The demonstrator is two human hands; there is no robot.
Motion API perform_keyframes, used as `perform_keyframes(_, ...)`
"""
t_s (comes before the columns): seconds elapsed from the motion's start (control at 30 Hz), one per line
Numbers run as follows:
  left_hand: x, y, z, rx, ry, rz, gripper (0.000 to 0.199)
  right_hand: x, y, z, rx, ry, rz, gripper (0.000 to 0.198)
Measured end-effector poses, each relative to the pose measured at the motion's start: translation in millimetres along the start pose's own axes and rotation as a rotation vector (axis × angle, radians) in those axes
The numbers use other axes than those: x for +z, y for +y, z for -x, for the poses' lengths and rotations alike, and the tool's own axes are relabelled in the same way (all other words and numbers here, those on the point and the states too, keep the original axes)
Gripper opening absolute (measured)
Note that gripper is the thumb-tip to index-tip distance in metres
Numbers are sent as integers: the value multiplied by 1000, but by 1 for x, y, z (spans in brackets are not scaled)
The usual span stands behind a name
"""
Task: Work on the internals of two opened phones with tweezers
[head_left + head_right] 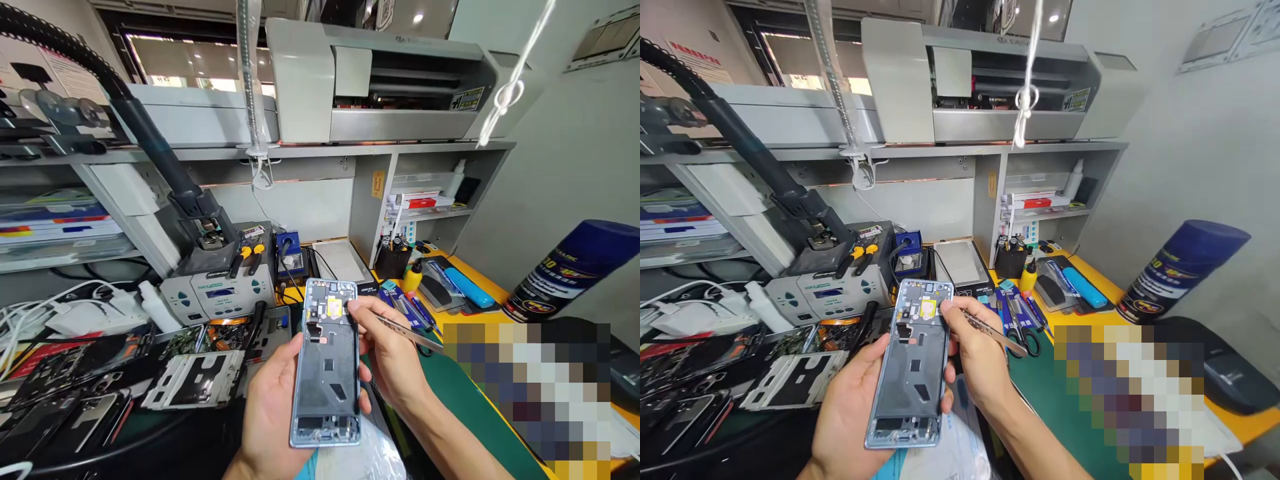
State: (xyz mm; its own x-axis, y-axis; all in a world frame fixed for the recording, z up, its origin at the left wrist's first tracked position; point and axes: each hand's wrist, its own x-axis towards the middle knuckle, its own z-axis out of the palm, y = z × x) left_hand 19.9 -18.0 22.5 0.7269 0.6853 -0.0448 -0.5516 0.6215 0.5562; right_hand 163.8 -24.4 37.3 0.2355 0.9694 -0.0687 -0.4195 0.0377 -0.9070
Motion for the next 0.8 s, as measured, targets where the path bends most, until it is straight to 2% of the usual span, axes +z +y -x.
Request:
perform_keyframes(0.23,0,1,5,-40,-4,22,59,1,2,3,8,-20,-3,31)
perform_keyframes(0.43,0,1,5,-51,-7,12,74,0,3,4,27,-46,-21,30)
perform_keyframes(0.8,-1,2,2,-48,0,42,71,7,-2,8,87,-80,-55,29)
